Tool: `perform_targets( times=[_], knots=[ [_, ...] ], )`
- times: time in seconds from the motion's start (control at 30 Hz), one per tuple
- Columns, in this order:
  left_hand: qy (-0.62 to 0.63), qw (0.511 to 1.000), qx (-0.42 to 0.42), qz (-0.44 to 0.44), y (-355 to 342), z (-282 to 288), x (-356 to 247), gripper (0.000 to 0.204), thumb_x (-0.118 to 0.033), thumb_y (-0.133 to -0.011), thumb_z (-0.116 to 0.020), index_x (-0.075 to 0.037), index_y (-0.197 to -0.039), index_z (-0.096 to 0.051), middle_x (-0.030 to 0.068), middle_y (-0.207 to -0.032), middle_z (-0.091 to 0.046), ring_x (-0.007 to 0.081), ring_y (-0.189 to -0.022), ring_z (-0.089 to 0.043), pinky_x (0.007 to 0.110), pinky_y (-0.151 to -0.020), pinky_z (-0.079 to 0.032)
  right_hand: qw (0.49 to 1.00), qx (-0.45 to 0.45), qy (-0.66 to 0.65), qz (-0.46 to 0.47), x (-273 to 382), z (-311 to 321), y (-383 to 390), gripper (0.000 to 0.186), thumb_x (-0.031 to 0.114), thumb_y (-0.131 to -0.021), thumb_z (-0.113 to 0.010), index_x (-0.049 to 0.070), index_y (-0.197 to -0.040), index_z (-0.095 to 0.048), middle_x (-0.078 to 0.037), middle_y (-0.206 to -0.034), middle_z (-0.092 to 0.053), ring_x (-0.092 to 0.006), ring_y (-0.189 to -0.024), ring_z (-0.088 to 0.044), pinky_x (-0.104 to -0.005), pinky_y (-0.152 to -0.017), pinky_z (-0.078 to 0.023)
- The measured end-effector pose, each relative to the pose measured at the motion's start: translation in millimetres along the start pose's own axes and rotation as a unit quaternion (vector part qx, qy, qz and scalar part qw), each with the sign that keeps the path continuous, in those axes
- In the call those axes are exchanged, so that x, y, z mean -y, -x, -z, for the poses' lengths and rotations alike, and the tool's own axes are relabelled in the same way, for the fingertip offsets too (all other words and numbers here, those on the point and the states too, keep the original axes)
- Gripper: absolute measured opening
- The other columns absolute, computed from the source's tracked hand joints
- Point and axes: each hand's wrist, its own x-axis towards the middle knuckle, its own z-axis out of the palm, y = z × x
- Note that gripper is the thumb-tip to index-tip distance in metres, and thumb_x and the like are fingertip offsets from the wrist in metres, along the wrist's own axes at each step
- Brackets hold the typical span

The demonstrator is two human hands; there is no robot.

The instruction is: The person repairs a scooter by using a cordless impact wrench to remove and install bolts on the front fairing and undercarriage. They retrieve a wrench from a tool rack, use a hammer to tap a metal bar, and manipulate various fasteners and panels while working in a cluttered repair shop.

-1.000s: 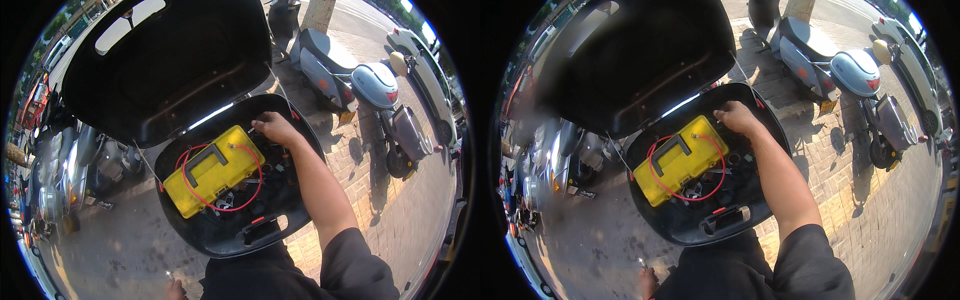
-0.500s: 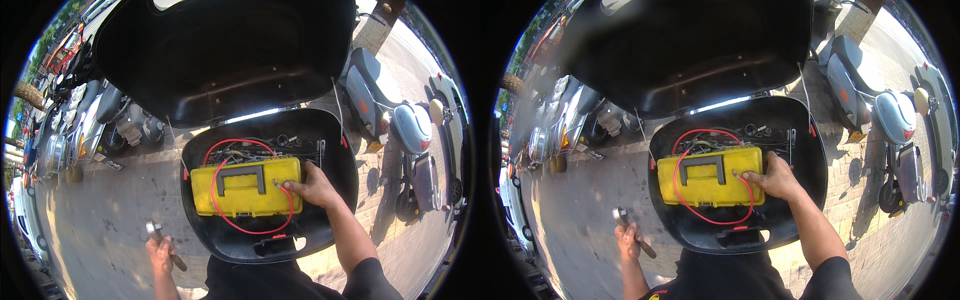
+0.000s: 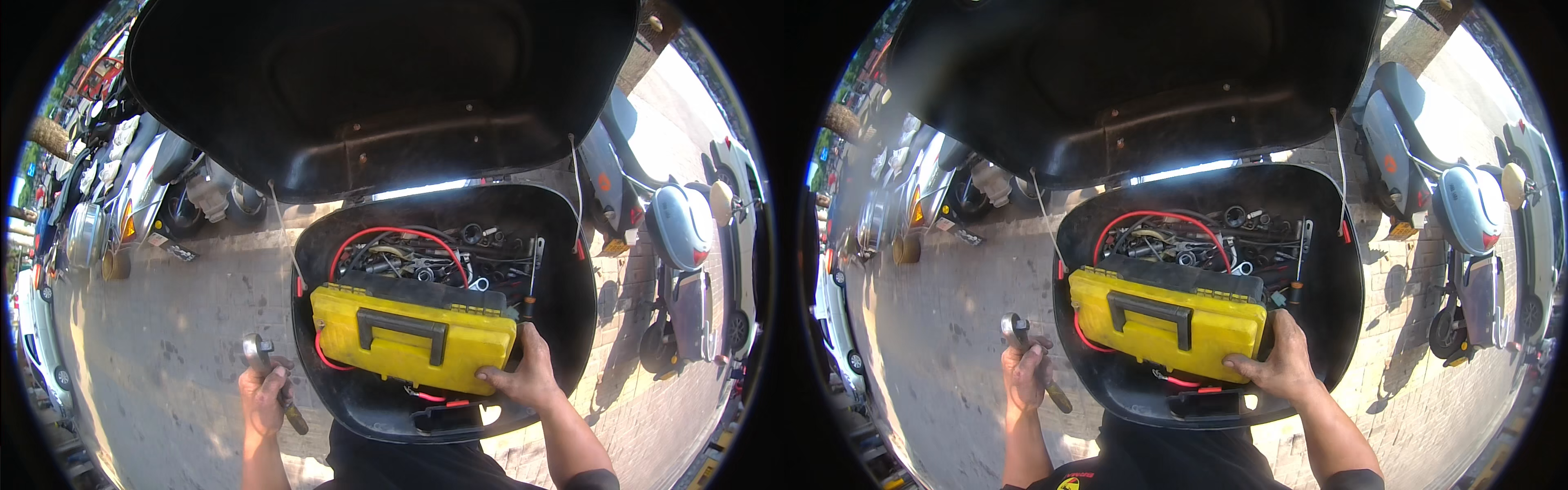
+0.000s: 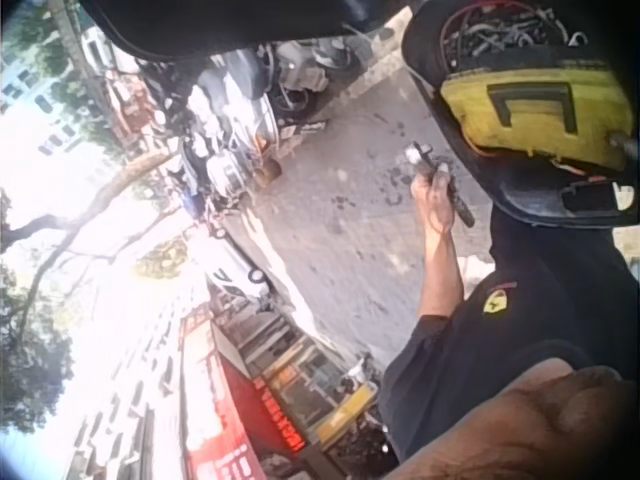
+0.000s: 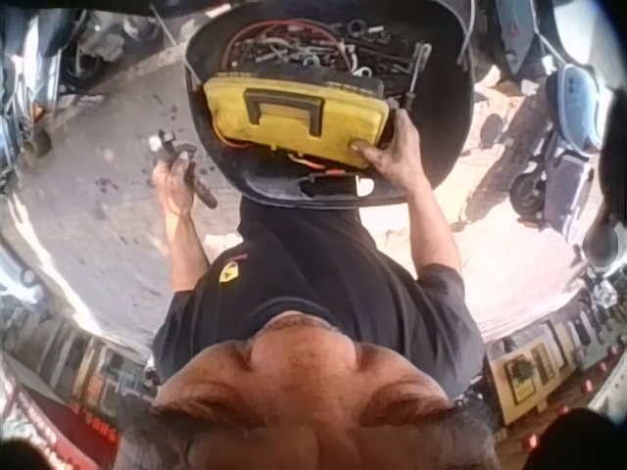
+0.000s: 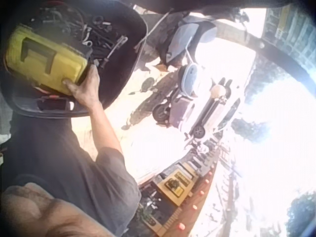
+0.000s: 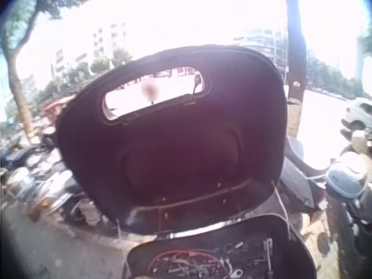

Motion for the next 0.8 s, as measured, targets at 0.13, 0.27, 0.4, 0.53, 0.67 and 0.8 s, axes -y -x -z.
perform_targets(
  times=[0.13,0.27,0.4,0.53,0.67,0.8],
  knots=[
    [-0.027,0.999,0.034,-0.020,-18,-15,-8,0.016,-0.016,-0.087,-0.061,-0.001,-0.093,-0.062,0.0032,-0.073,-0.059,0.0071,-0.052,-0.050,0.020,-0.045,-0.036,1.000,0.003,0.017,-0.005,-5,-2,4,0.065,0.024,-0.057,-0.092,0.001,-0.100,-0.050,-0.014,-0.090,-0.058,-0.0264,-0.083,-0.059,-0.0357,-0.078,-0.050],
    [-0.118,0.990,0.068,-0.045,-39,-32,-20,0.017,-0.018,-0.090,-0.060,-0.002,-0.096,-0.062,0.0050,-0.075,-0.065,0.0045,-0.050,-0.049,0.019,-0.044,-0.035,0.999,0.001,0.001,0.041,-10,-4,7,0.067,0.027,-0.056,-0.094,0.001,-0.098,-0.049,-0.013,-0.088,-0.055,-0.0238,-0.078,-0.058,-0.0349,-0.074,-0.051],
    [-0.189,0.979,0.071,0.003,-58,-59,-35,0.010,-0.013,-0.090,-0.059,-0.004,-0.089,-0.063,0.0032,-0.075,-0.063,0.0077,-0.059,-0.055,0.023,-0.054,-0.042,0.996,-0.020,-0.003,0.091,-18,-6,8,0.067,0.027,-0.055,-0.094,0.000,-0.097,-0.049,-0.012,-0.086,-0.053,-0.0224,-0.073,-0.057,-0.0336,-0.069,-0.051],
    [-0.237,0.963,0.113,0.060,-68,-73,-47,0.016,-0.016,-0.088,-0.061,-0.001,-0.096,-0.063,0.0023,-0.077,-0.061,0.0095,-0.066,-0.057,0.025,-0.059,-0.044,0.993,-0.035,-0.018,0.109,-25,-8,6,0.066,0.027,-0.055,-0.094,0.000,-0.095,-0.050,-0.011,-0.084,-0.052,-0.0215,-0.070,-0.056,-0.0317,-0.064,-0.051],
    [-0.284,0.946,0.145,0.067,-73,-74,-45,0.018,-0.015,-0.085,-0.064,0.000,-0.095,-0.063,0.0004,-0.074,-0.058,0.0090,-0.066,-0.052,0.025,-0.059,-0.041,0.993,-0.035,-0.035,0.107,-27,-9,9,0.065,0.029,-0.056,-0.093,0.000,-0.095,-0.050,-0.011,-0.082,-0.050,-0.0210,-0.070,-0.055,-0.0311,-0.062,-0.050],
    [-0.332,0.934,0.134,0.014,-79,-74,-35,0.020,-0.015,-0.082,-0.068,0.001,-0.093,-0.063,-0.0006,-0.074,-0.057,0.0105,-0.066,-0.051,0.029,-0.060,-0.042,0.993,-0.024,-0.058,0.102,-24,-2,1,0.062,0.036,-0.061,-0.089,-0.002,-0.093,-0.051,-0.009,-0.078,-0.052,-0.0198,-0.069,-0.055,-0.0305,-0.060,-0.047]
  ],
)
